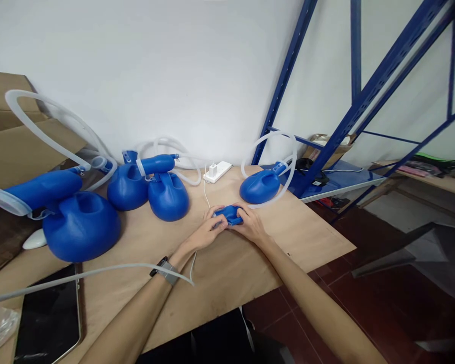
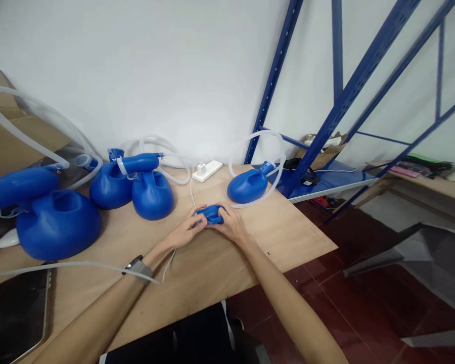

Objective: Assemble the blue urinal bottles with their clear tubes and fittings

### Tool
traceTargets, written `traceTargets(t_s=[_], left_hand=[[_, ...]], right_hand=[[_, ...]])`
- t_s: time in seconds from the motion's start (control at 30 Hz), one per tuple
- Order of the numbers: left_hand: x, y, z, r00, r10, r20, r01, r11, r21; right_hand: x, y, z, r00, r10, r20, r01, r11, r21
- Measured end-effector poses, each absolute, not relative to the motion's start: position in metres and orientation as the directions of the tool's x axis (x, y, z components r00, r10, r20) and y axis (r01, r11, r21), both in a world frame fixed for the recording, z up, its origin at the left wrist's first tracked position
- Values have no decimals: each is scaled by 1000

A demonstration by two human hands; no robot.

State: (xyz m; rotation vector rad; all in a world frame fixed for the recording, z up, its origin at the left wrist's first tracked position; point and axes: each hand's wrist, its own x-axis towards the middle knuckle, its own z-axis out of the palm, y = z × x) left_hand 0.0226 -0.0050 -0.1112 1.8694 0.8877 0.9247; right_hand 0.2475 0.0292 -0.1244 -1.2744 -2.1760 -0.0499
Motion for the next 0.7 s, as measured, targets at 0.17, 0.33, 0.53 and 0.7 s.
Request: traceTargets(t_s=[0.17, 0.33, 0.53, 0.7], left_hand=[[17, -11, -102, 515, 835, 196, 86, -277, 957], [12, -7, -97, 293, 952, 94, -456, 52, 889], [-10, 7, -94, -29, 998, 51, -345, -58, 937], [-1, -4, -102, -207, 880, 427, 309, -356, 882]], right_hand=[[253, 30, -123, -362, 785, 503, 757, 562, -333], [253, 29, -118, -196, 845, 497, 709, 472, -523], [258, 30, -113, -32, 880, 474, 661, 375, -651], [259, 27, -113, 48, 853, 520, 639, 374, -672]])
